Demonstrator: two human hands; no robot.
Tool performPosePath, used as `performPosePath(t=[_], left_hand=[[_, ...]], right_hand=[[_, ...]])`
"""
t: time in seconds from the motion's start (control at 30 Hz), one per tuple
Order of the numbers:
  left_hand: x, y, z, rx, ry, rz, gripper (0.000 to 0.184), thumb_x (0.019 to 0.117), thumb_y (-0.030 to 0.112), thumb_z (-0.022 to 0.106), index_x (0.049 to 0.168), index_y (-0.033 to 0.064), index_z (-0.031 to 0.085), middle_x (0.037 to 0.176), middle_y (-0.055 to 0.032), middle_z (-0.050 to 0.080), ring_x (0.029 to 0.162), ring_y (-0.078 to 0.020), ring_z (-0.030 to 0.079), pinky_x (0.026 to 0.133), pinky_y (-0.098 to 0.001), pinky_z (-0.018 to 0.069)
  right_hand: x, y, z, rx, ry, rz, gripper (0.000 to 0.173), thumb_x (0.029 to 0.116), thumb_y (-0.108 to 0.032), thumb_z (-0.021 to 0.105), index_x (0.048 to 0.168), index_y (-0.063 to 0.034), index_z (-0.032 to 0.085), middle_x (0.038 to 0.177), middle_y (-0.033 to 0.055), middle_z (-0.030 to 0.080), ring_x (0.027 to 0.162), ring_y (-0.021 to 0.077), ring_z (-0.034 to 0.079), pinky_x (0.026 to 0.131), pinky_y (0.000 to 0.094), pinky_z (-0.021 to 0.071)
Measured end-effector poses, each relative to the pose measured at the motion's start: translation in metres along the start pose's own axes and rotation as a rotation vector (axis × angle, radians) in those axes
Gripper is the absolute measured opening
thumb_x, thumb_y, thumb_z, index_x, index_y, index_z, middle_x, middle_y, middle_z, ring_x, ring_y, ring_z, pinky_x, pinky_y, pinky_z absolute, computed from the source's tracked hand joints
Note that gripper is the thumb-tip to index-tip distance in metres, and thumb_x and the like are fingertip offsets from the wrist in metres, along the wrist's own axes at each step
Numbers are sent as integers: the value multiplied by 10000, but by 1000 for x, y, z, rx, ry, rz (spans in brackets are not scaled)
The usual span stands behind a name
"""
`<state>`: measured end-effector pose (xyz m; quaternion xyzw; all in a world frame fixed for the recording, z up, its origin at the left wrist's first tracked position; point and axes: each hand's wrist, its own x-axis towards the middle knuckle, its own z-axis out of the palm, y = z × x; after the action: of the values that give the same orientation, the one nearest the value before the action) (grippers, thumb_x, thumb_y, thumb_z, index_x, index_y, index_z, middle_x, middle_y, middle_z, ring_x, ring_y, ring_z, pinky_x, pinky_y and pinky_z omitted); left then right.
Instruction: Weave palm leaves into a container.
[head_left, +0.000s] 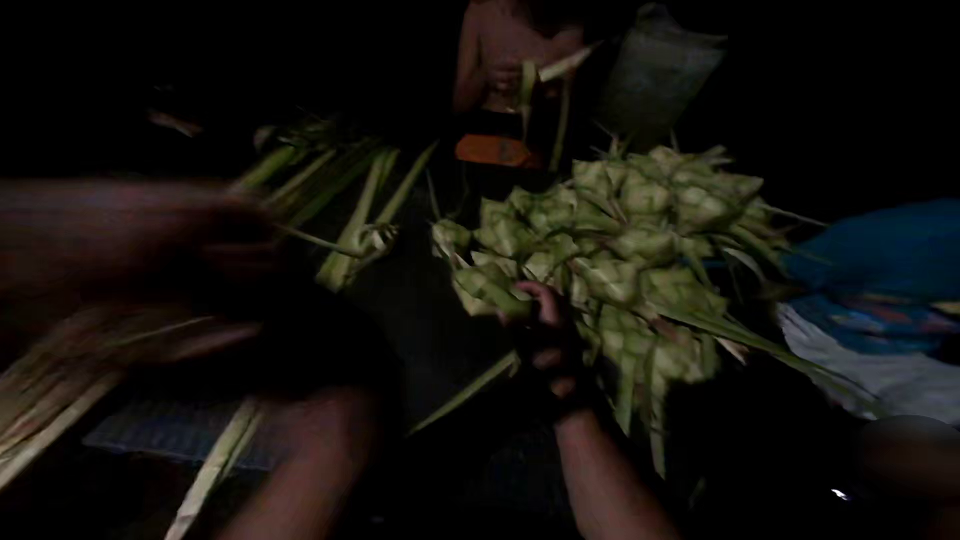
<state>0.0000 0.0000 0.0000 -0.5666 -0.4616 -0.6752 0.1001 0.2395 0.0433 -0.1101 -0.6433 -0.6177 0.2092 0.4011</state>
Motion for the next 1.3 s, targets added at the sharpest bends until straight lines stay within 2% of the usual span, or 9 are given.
performPosePath(t=[0.07,0.17,0.23,0.33,0.47,0.67,0.87,1.1,1.3], left_hand=[[-68,-25,62,-344,-352,-42,650,897,538,709,1433,244,486,1537,-17,412,1409,-148,414,1136,-365,405],[-114,-50,113,-417,-705,-296,882,721,503,877,1460,160,538,1679,-234,64,1524,-407,192,1157,-559,357],[-116,-50,124,-432,-797,-485,867,737,387,900,1489,199,512,1684,-225,3,1522,-399,193,1141,-530,387],[-111,-56,132,-526,-722,-700,607,854,239,789,1413,186,561,1664,-165,163,1482,-305,301,1096,-455,440],[-105,-70,126,-551,-603,-770,454,981,302,632,1370,78,571,1531,-149,435,1377,-236,457,1078,-436,446],[-103,-80,118,-570,-645,-710,419,986,287,645,1358,99,600,1537,-115,441,1379,-199,458,1086,-405,444],[-98,-76,117,-528,-803,-696,387,984,231,653,1357,133,617,1579,-111,392,1427,-245,408,1097,-474,425],[-89,-73,113,-760,-881,-970,373,1025,107,569,1395,139,535,1076,-43,687,867,-96,659,774,-274,564],[-88,-73,113,-709,-882,-927,400,1022,163,607,1415,148,530,1129,-41,683,919,-95,663,825,-298,567]], right_hand=[[0,3,7,-28,64,-47,530,833,-212,793,1311,-51,630,1252,185,657,1122,310,654,968,497,541],[-1,3,16,-9,204,-164,517,830,-161,807,1271,20,607,1182,214,668,1044,317,677,890,472,575],[-3,1,19,-33,242,-148,476,821,-108,800,1239,27,617,1155,216,672,1011,316,688,858,470,585],[-5,-12,16,25,133,-34,472,812,-105,804,1227,19,617,1174,203,647,1048,284,655,886,435,563],[-9,-12,18,189,29,-87,428,908,-267,764,1175,34,618,1068,138,666,911,129,661,787,267,569],[-6,-2,19,277,-156,-63,424,936,-314,731,1146,26,590,1029,121,646,882,125,667,781,295,591],[-4,-8,14,581,-245,169,137,934,-53,687,943,-6,559,913,54,600,792,107,652,739,280,599],[-3,-5,9,927,-224,202,151,953,24,560,854,-80,516,884,20,581,813,132,643,799,351,611],[-5,-9,5,498,-245,133,150,976,-134,672,975,2,610,943,61,609,803,92,649,734,257,588]])
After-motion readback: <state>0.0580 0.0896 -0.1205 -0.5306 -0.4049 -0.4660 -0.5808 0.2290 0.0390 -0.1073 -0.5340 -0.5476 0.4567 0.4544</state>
